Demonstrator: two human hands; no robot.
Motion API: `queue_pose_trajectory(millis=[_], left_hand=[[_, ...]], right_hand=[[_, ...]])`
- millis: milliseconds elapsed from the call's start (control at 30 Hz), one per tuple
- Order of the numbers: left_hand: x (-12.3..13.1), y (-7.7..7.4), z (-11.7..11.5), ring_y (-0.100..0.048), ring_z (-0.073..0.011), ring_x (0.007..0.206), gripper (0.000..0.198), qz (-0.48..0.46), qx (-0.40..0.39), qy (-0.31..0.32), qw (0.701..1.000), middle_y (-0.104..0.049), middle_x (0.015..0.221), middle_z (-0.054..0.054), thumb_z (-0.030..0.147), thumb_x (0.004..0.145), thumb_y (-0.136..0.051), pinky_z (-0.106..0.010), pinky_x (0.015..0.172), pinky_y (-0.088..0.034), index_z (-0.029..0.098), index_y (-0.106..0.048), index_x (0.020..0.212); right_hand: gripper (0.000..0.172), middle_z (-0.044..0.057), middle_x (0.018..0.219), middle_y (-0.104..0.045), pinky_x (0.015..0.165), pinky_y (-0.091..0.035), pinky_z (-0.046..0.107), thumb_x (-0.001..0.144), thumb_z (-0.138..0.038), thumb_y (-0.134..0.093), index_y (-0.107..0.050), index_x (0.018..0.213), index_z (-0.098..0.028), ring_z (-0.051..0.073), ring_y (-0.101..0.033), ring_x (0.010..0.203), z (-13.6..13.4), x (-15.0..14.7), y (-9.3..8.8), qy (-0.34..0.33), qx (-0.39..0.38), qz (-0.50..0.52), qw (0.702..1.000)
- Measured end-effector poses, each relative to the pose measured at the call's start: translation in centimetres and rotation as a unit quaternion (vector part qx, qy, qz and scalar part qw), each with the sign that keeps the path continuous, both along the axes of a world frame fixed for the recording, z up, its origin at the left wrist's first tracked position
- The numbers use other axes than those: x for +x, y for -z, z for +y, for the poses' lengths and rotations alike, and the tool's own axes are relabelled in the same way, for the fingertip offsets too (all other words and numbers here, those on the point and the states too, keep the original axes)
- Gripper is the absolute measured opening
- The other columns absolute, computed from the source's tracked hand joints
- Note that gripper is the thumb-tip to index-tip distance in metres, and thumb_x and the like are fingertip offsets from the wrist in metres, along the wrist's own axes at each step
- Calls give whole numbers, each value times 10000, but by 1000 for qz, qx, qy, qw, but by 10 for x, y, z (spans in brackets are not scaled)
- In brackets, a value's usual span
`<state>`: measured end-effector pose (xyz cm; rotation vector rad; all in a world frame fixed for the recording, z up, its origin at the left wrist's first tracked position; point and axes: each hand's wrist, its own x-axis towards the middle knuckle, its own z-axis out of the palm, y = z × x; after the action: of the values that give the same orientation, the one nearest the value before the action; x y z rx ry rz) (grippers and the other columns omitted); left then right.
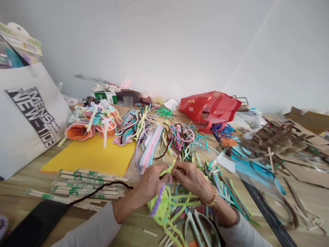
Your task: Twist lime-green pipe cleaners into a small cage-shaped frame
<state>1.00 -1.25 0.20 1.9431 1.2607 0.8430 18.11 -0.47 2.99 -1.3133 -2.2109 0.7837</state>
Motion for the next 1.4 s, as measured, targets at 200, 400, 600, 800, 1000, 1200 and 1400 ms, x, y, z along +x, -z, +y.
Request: queue_pose_trajectory(millis=[200,400,600,800,1000,1200,1400], left_hand=[[-8,0,9,-572,-170,656,291,-83,-76,106,988,-651,688,-37,368,837,-522,-250,637,-417,137,-668,737],[-18,5,15,-524,-126,604,280,-183,-216,164,945,-597,669,-18,406,783,-597,-225,601,-415,137,-666,747],[-19,1,14,-503,-116,559,259,-195,-240,175,935,-617,659,-14,393,760,-615,-220,552,-399,146,-637,686],[-15,2,11,-479,-103,524,299,-172,-209,127,954,-584,586,0,408,805,-575,-202,500,-364,137,-702,790],[-15,2,15,-552,-136,595,382,-184,-208,166,946,-648,655,-41,502,774,-600,-224,565,-424,135,-707,782],[-16,5,15,-521,-117,539,367,-167,-210,151,951,-607,579,-8,494,768,-617,-218,535,-391,134,-676,806],[-17,2,16,-512,-114,516,328,-158,-190,174,953,-574,536,11,461,787,-605,-229,566,-399,140,-654,739]], right_hand=[[199,-26,589,-522,518,-317,193,865,-187,-481,-607,716,-152,89,-417,540,7,13,-3,-78,-8,-13,997],[215,1,704,-615,589,-386,198,897,-230,-472,-651,816,-142,106,-486,609,10,21,-15,-172,-25,29,984],[242,26,767,-647,660,-412,218,924,-227,-436,-654,838,-170,131,-549,664,6,16,-21,-189,23,23,981],[176,21,773,-644,671,-420,225,900,-244,-498,-649,845,-172,135,-570,694,11,16,-11,-128,37,15,991],[168,43,849,-655,666,-432,238,870,-278,-551,-668,891,-159,146,-573,740,19,23,-8,-133,-20,60,989],[252,31,761,-631,600,-418,225,864,-367,-547,-647,839,-137,130,-542,665,21,25,-8,-113,-112,113,981],[224,16,688,-622,562,-396,216,857,-332,-554,-646,778,-143,119,-524,613,22,26,-5,-90,-68,72,991]])
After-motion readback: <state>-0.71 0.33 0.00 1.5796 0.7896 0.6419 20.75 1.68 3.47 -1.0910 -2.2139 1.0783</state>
